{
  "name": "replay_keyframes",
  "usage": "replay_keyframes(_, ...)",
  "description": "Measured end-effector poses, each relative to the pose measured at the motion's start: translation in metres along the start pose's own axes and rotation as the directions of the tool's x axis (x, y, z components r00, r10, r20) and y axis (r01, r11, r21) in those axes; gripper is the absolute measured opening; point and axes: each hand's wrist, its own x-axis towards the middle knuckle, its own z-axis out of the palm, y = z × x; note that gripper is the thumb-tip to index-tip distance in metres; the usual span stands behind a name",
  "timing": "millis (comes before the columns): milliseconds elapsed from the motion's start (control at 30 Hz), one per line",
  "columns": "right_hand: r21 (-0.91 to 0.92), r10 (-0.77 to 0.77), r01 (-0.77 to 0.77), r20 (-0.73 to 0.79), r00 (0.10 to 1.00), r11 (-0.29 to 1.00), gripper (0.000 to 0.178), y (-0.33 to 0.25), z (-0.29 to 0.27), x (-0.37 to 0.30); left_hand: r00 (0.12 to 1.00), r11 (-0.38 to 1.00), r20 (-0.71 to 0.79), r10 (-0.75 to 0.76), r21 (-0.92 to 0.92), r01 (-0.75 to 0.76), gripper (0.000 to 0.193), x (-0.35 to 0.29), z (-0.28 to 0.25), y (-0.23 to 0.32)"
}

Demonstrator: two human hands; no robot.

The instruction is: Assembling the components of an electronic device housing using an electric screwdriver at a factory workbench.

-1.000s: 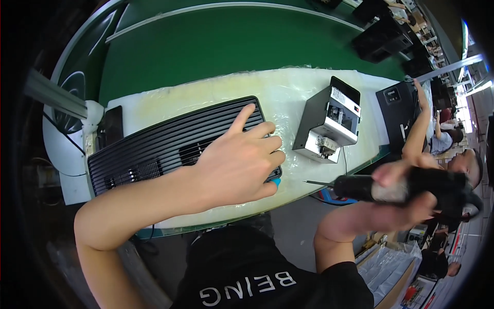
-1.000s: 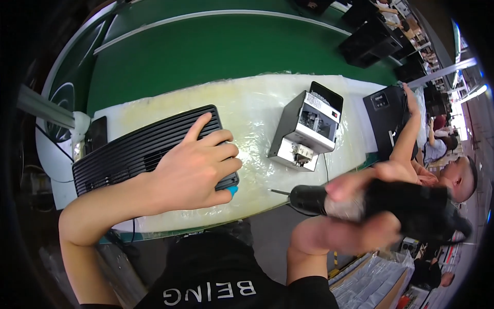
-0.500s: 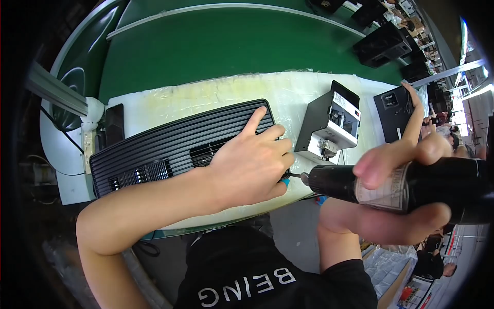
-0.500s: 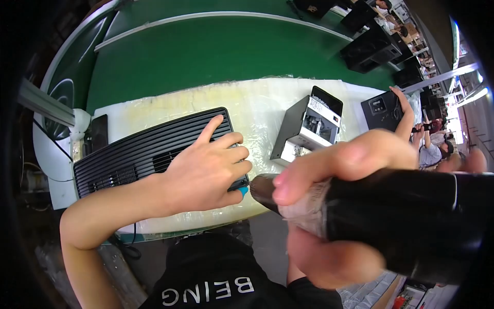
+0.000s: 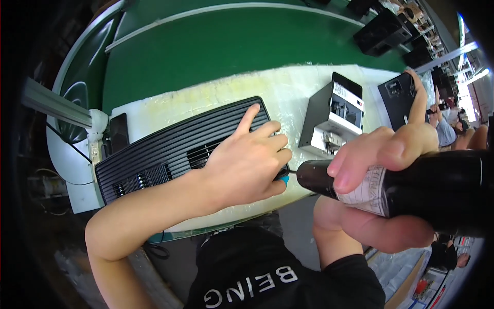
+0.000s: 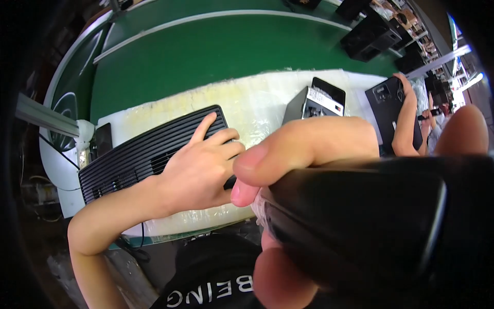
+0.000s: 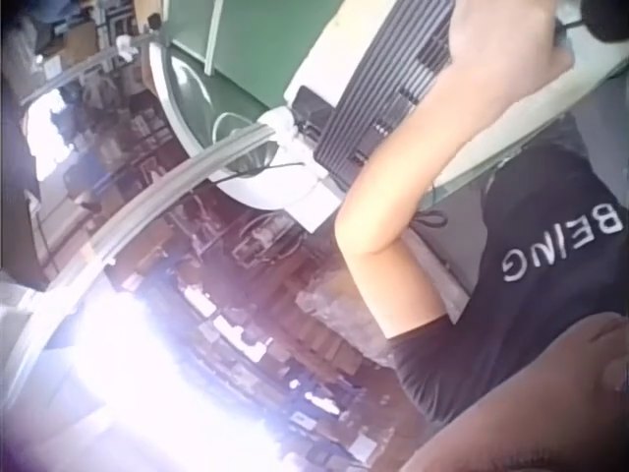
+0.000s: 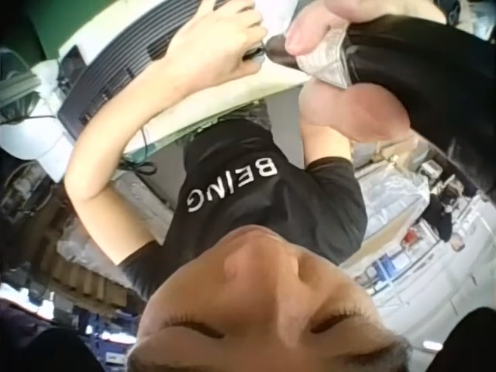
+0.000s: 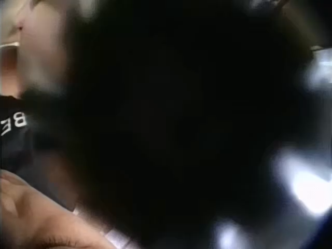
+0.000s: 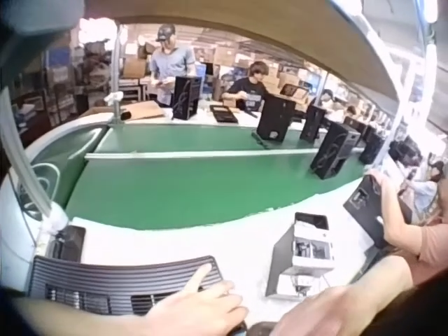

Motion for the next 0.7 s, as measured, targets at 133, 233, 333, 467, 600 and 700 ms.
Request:
replay_keyframes(133, -0.015, -0.036, 0.035, -0.049, 0.998, 0.999, 0.059, -0.008, -0.032, 0.010, 0.998, 1.000, 0.067, -0.019, -0.002, 0.020, 0.034, 0.006, -0.004, 0.002)
replay_keyframes(233, -0.454, -0.205, -0.024, -0.447, 0.871, 0.890, 0.049, -0.012, -0.057, 0.004, 0.998, 0.999, 0.049, -0.046, -0.020, 0.048, 0.040, 0.008, -0.002, 0.000)
replay_keyframes(333, -0.737, -0.418, -0.139, -0.516, 0.748, 0.662, 0.045, 0.019, -0.088, -0.016, 0.999, 1.000, 0.003, -0.031, 0.000, 0.031, 0.036, 0.019, 0.003, 0.000)
replay_keyframes(467, -0.717, -0.457, -0.102, -0.540, 0.707, 0.690, 0.052, 0.053, -0.105, -0.043, 1.000, 1.000, -0.007, -0.022, 0.022, 0.022, 0.037, 0.039, 0.009, 0.001)
replay_keyframes(600, -0.723, -0.401, -0.040, -0.427, 0.810, 0.690, 0.053, 0.077, -0.116, -0.062, 0.998, 1.000, -0.062, 0.021, -0.002, -0.021, 0.051, 0.037, 0.003, 0.006)
replay_keyframes(700, -0.650, -0.267, -0.143, -0.488, 0.831, 0.746, 0.050, 0.068, -0.103, -0.063, 0.998, 0.997, -0.009, -0.068, 0.044, 0.069, 0.062, 0.000, -0.024, 0.024)
